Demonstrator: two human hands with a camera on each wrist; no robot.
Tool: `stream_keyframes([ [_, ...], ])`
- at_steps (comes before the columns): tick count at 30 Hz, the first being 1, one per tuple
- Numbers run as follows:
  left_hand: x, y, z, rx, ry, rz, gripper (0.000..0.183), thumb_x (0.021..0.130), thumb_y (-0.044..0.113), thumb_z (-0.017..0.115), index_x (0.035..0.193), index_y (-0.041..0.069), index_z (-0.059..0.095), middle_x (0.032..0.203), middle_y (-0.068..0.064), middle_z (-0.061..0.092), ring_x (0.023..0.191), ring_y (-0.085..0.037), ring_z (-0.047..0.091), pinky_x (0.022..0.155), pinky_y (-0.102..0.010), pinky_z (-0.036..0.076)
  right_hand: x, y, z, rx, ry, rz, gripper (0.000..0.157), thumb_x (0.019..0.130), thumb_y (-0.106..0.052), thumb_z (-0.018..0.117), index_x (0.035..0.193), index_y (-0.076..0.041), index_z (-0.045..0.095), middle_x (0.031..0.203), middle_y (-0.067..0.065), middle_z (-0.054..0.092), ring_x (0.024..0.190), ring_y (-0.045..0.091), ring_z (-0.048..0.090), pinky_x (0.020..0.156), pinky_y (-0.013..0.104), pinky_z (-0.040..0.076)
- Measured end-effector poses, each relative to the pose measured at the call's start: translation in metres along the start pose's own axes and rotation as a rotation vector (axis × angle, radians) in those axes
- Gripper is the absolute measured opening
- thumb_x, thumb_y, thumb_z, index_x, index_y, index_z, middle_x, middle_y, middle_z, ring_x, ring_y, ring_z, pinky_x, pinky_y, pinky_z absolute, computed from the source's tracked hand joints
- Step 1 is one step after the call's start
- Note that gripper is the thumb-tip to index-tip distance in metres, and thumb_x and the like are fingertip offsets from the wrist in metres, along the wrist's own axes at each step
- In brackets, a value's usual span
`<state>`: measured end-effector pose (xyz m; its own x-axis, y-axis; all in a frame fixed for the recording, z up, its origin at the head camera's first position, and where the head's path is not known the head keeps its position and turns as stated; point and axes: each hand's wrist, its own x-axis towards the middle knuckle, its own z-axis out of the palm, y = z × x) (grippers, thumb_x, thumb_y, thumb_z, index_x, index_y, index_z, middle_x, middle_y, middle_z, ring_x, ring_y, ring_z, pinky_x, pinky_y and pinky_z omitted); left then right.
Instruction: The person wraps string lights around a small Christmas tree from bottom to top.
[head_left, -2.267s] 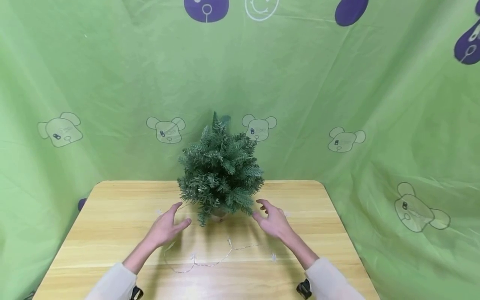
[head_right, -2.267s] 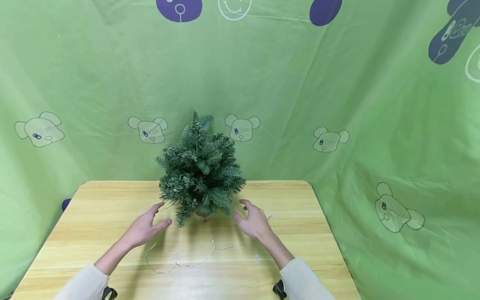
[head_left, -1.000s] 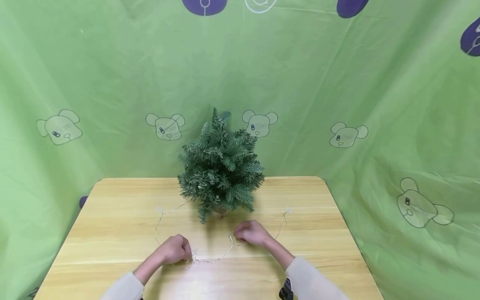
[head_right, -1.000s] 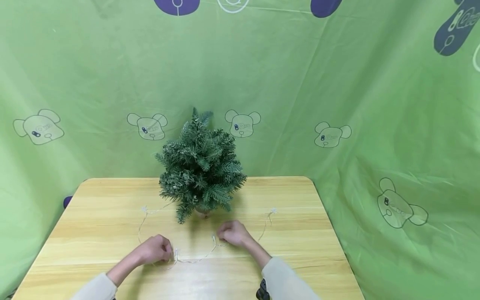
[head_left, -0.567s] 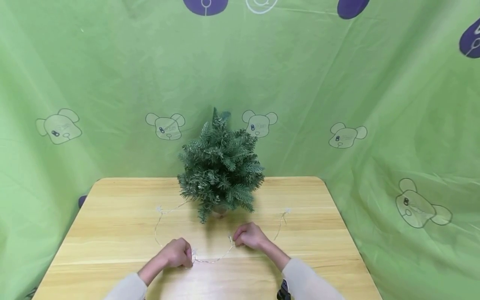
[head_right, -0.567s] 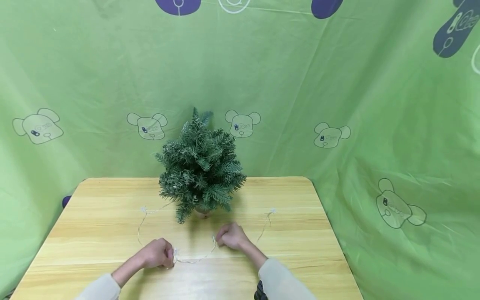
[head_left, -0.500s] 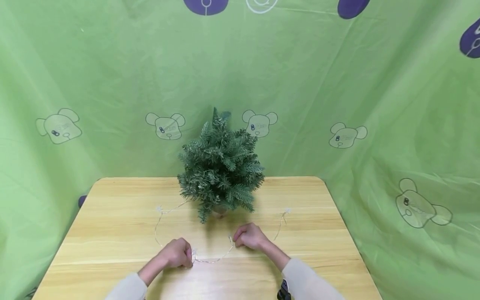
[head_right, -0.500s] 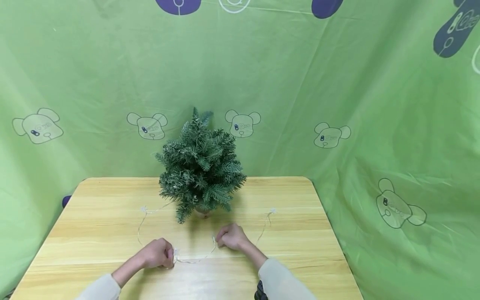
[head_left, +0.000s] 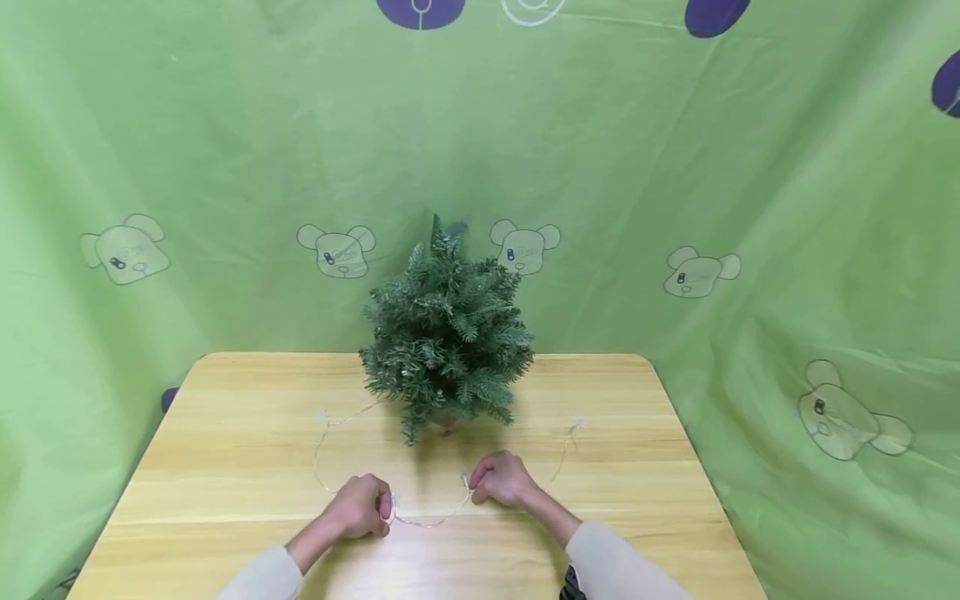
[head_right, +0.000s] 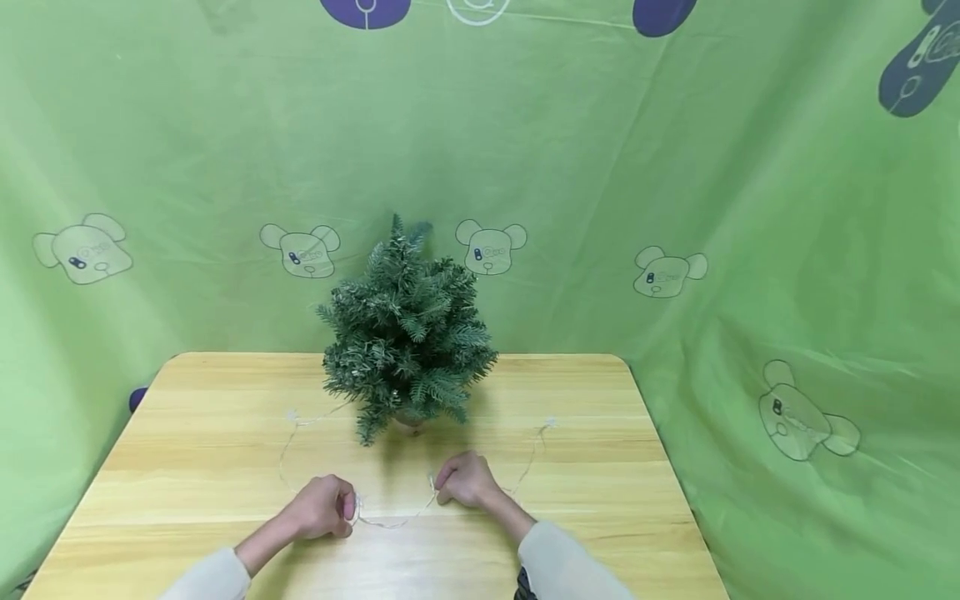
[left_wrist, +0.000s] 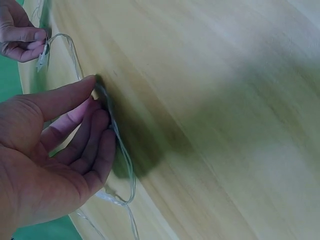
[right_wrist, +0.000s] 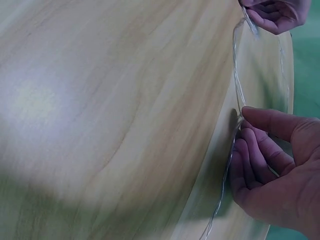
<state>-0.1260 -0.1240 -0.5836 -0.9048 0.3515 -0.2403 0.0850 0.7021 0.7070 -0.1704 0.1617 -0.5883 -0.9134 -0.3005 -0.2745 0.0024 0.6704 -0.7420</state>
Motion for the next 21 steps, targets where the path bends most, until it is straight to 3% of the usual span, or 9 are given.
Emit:
stream_keyframes([
  [10, 0.002, 0.0028, 0.0044, -0.005, 0.034, 0.048, 0.026, 0.062, -0.009, 0.081, 0.073, 0.007, 0.063, 0.064, 0.004, 0.058, 0.06, -0.013, 0.051, 0.063, -0.029, 0.046, -0.0018, -0.0018, 0.0049, 0.011, 0.031, 0.012, 0.019, 0.063, 0.002, 0.083, 0.079, -0.005, 0.075, 0.072, 0.001, 0.072, 0.067, 0.015, 0.059, 0.063, 0.028, 0.053],
  [21, 0.0043, 0.0038, 0.0038, -0.013, 0.019, 0.04, 0.024, 0.061, -0.013, 0.076, 0.07, 0.006, 0.066, 0.063, 0.004, 0.06, 0.06, -0.014, 0.055, 0.065, -0.033, 0.053, -0.0031, -0.0031, 0.0061, -0.042, 0.025, 0.0, 0.015, 0.065, -0.001, 0.084, 0.075, -0.009, 0.076, 0.073, -0.003, 0.072, 0.071, 0.014, 0.06, 0.068, 0.03, 0.053],
])
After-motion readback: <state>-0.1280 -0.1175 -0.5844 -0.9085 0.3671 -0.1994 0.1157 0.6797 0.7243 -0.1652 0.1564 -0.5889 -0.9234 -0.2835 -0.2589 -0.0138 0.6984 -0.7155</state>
